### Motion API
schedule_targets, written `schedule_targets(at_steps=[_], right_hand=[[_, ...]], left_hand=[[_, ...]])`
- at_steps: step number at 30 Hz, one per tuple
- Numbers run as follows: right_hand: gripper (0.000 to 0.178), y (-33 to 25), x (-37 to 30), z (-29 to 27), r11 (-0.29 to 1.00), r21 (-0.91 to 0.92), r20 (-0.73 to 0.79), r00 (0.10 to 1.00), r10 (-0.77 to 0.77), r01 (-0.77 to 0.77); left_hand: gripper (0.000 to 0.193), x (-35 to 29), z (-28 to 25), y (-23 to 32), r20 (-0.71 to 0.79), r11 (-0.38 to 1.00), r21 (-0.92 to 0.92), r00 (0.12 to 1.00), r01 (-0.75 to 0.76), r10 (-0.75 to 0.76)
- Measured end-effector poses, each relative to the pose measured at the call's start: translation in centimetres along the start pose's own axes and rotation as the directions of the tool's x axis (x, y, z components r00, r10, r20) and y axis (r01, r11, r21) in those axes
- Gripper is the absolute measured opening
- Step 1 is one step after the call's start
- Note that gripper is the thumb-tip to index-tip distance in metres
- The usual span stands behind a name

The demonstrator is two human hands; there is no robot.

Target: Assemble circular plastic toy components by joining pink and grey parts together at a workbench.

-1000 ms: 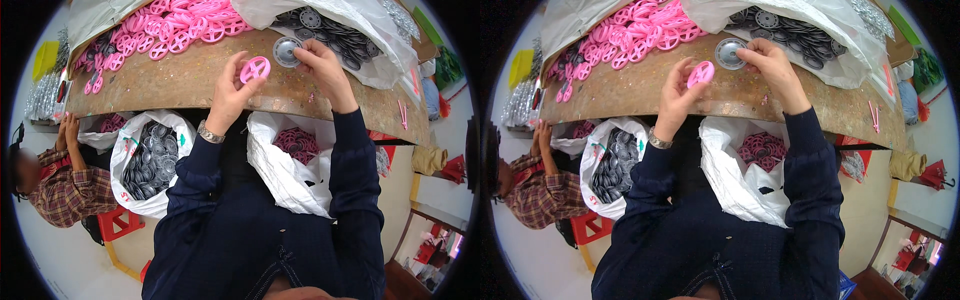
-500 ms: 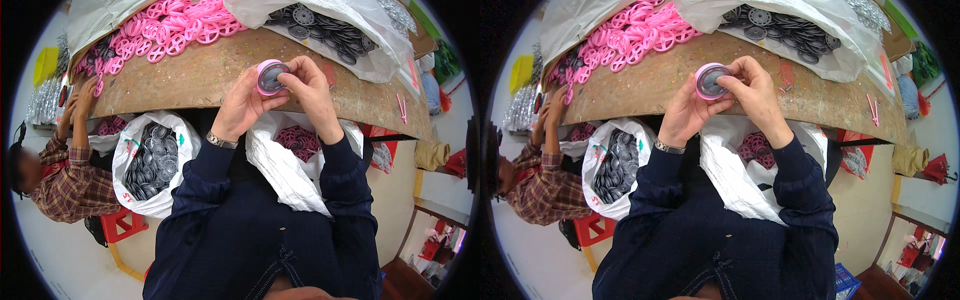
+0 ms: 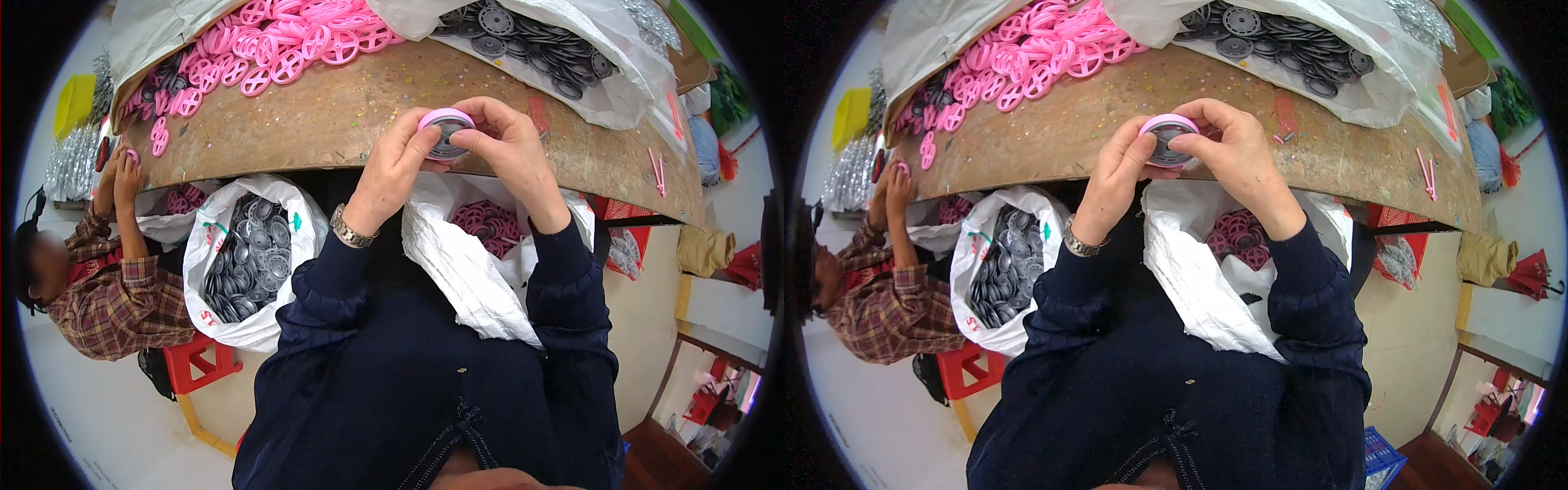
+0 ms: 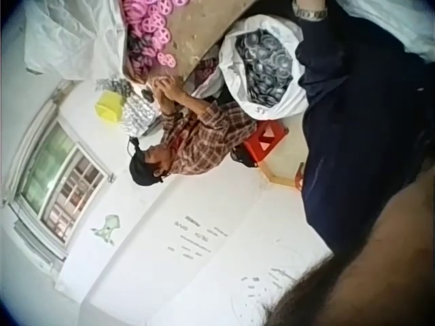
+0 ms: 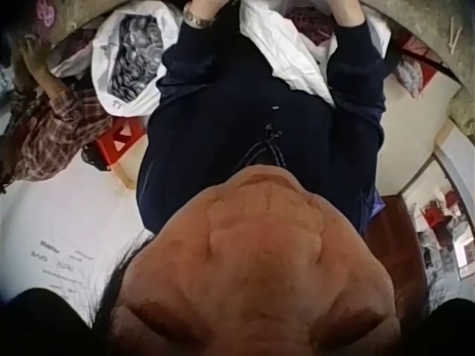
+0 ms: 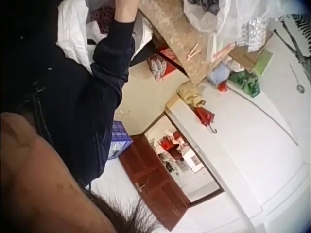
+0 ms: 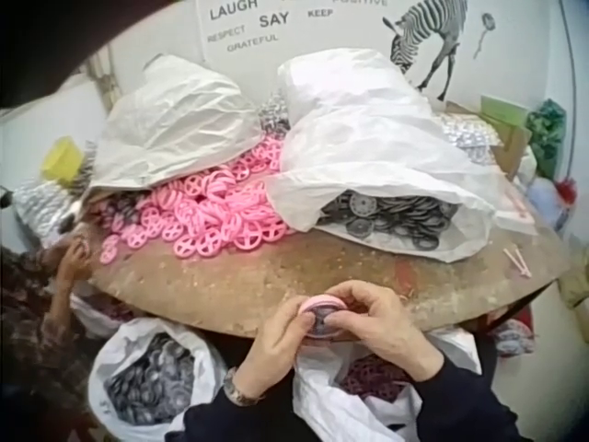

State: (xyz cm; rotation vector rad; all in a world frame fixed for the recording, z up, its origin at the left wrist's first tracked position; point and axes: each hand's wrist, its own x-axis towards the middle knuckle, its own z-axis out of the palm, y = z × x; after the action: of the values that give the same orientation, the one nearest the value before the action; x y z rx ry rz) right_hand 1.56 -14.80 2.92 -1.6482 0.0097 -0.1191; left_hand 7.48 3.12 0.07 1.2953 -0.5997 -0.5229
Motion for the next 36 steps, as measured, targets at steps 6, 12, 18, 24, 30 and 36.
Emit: schedule_targets(at_steps=[6, 12, 18, 24, 30, 36], right_hand=[[0.021, -0.7, -0.8, 0.7, 0.984, -0.169, -0.033, 0.997, -0.067, 0.060], [0.016, -0.1, -1.1, 1.3, 0.981, -0.186, -0.122, 0.989, -0.086, 0.062], [0.017, 1.2, -0.4, 0.5, 1.000, -0.002, -0.138, 0.990, 0.026, -0.027], [0.021, 1.0, -0.1, 0.3, 0.987, 0.141, -0.062, 0.995, 0.080, -0.071], [0.020, 2.0, -0.7, 0.8, 0.996, -0.066, -0.103, 0.992, -0.067, 0.061], [0.020, 2.1, -0.4, 0.4, 0.999, 0.000, -0.058, 0.997, -0.048, 0.049]], left_hand=[[0.025, -0.4, 0.3, -0.1, -0.020, 0.970, 0.215, 0.993, -0.113, 0.120], [0.018, -0.2, 1.1, -1.1, -0.116, 0.889, 0.415, 0.957, -0.195, 0.265], [0.022, 0.1, 1.1, -0.4, -0.082, 0.983, 0.172, 0.994, -0.063, 0.078], [0.037, 0.2, 0.6, 0.1, -0.038, 0.996, 0.034, 0.996, 0.085, -0.084], [0.038, 0.1, 1.2, 0.0, -0.105, 1.000, 0.017, 0.994, 0.021, -0.019], [0.043, -0.1, 1.5, -0.3, -0.157, 0.987, 0.155, 0.986, -0.032, 0.057]])
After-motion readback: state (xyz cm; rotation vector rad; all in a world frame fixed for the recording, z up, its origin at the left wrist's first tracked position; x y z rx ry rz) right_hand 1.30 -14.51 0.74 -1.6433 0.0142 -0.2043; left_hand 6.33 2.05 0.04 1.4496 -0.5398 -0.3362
